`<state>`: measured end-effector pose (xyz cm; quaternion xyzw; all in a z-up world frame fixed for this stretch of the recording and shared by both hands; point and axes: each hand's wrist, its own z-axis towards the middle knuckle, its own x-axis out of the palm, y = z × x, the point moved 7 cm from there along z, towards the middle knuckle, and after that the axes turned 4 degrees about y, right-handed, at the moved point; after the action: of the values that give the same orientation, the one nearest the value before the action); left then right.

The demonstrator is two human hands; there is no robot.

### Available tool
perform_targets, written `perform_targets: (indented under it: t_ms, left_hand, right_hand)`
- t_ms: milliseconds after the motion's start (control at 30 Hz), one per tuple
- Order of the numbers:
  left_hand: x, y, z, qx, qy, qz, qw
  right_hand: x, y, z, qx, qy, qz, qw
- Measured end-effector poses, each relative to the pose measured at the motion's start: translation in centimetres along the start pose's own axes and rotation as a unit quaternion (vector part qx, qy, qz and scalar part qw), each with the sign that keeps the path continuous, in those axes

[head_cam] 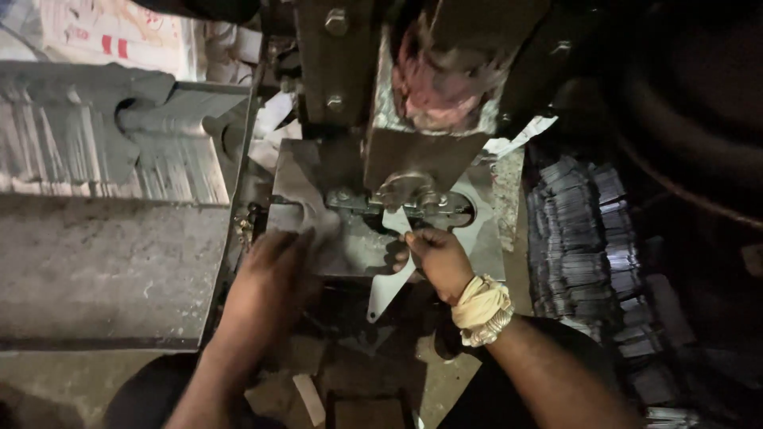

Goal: The person is manually feeding small metal sheet parts into a mechanical press or punching machine.

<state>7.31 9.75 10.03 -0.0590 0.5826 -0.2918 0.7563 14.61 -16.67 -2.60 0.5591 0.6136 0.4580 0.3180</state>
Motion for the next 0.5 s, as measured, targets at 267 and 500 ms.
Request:
perform_targets:
  t_ms: [267, 500]
  left_hand:
    - [0.7, -5.5, -1.0, 0.081, 0.095, -0.141, 0.982]
    - [6.2, -6.6, -1.3, 0.113, 0.085, -0.184, 0.973]
  right_hand:
    - [0.4, 0.2, -0.7, 0.029, 0.006, -0.010, 1.000]
    - [-3.1, -1.4, -1.8, 0.008, -0.015, -0.069, 0.997]
